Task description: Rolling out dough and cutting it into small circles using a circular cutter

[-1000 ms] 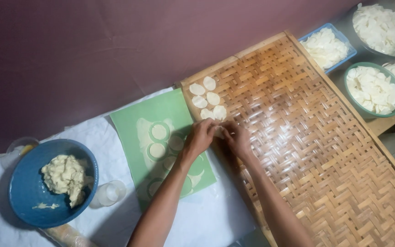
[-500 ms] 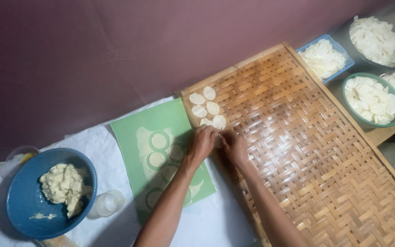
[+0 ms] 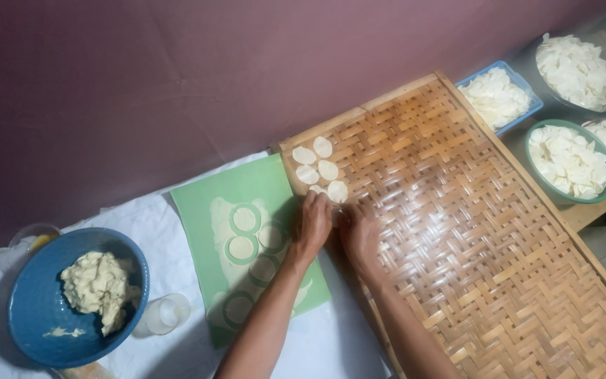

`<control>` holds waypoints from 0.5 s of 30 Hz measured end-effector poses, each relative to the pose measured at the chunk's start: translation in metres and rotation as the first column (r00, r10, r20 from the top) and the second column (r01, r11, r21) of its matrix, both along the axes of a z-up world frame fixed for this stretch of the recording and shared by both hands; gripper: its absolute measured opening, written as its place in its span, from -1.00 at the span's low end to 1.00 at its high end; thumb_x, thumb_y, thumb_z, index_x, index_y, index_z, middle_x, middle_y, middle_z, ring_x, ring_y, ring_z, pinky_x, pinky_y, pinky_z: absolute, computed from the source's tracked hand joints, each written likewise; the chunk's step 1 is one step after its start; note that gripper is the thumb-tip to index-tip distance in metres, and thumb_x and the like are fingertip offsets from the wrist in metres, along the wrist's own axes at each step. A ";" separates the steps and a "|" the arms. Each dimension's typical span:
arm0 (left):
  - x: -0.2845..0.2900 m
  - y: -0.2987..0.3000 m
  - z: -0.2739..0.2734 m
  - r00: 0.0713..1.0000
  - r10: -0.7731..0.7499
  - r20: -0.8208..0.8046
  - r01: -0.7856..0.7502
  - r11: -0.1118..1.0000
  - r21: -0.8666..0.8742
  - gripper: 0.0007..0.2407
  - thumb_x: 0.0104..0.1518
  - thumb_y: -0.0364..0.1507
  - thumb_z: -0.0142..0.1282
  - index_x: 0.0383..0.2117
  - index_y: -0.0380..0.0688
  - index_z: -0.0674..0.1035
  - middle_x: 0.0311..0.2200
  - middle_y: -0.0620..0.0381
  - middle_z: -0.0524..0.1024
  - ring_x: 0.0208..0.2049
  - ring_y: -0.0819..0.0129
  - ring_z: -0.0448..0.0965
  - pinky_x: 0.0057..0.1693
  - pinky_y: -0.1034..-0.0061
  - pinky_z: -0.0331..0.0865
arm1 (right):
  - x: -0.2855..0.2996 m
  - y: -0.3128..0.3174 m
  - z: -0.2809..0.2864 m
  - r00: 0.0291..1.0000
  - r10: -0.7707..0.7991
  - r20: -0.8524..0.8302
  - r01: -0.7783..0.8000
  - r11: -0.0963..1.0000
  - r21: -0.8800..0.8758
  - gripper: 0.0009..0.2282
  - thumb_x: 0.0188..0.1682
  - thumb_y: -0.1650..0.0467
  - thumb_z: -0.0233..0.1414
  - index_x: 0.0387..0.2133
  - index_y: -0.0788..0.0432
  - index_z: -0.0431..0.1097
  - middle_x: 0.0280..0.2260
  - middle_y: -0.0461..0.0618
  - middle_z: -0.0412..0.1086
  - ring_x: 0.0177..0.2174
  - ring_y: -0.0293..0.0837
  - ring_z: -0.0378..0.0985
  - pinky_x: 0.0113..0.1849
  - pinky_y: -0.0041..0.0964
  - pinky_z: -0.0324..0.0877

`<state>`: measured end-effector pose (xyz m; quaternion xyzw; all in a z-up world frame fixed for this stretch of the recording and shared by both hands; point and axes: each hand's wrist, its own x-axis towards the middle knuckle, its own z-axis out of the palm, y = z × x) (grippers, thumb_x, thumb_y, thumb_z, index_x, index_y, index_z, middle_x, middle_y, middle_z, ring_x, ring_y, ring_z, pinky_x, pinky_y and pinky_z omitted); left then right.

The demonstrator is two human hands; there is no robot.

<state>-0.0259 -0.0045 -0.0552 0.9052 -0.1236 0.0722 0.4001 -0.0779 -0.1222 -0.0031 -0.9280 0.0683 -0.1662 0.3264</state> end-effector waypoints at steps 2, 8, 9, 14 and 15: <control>0.003 -0.003 -0.012 1.000 0.011 0.001 -0.011 0.999 -0.034 -0.97 0.11 -0.57 0.15 -0.44 -0.19 0.55 -0.35 0.02 0.43 -0.21 -0.01 0.60 -0.09 0.29 0.51 | 0.000 -0.002 -0.007 0.998 -0.007 0.070 0.008 1.000 -0.018 -0.87 -0.16 0.44 0.23 -0.33 0.14 0.58 -0.38 0.14 0.48 -0.31 0.19 0.59 -0.29 0.04 0.53; 0.000 -0.008 -0.019 0.998 0.056 -0.016 -0.055 0.998 0.017 -0.91 0.19 -0.49 0.07 -0.45 -0.19 0.59 -0.34 0.01 0.46 -0.24 -0.01 0.62 -0.16 0.26 0.51 | -0.010 -0.006 -0.028 0.991 0.060 0.123 -0.060 0.998 -0.010 -0.93 -0.21 0.43 0.25 -0.45 0.09 0.57 -0.33 0.10 0.41 -0.33 0.16 0.52 -0.31 -0.03 0.49; -0.003 -0.009 -0.008 0.998 0.066 -0.022 -0.065 0.998 0.019 -0.91 0.19 -0.49 0.07 -0.45 -0.19 0.59 -0.34 0.01 0.46 -0.24 -0.01 0.62 -0.16 0.26 0.51 | -0.013 -0.010 -0.026 0.991 0.070 0.116 -0.070 0.998 -0.008 -0.93 -0.21 0.43 0.25 -0.45 0.09 0.57 -0.33 0.10 0.41 -0.33 0.16 0.52 -0.31 -0.03 0.49; -0.056 0.019 0.068 0.994 0.087 0.061 -0.083 0.995 -0.054 -0.87 0.18 -0.43 0.15 -0.18 0.03 0.64 -0.32 0.13 0.51 -0.20 0.10 0.67 -0.16 0.29 0.59 | -0.027 -0.018 -0.046 0.987 0.114 0.111 -0.119 0.992 0.039 -0.89 -0.15 0.39 0.22 -0.39 0.10 0.50 -0.31 0.09 0.26 -0.32 0.17 0.44 -0.32 0.01 0.42; -0.075 0.034 0.073 0.992 0.113 0.051 -0.111 0.993 -0.047 -0.87 0.18 -0.43 0.15 -0.18 0.03 0.64 -0.32 0.13 0.51 -0.20 0.10 0.67 -0.16 0.29 0.59 | -0.041 -0.007 -0.038 0.985 0.140 0.101 -0.145 0.988 0.047 -0.89 -0.15 0.39 0.22 -0.39 0.10 0.50 -0.31 0.09 0.26 -0.32 0.17 0.44 -0.32 0.01 0.42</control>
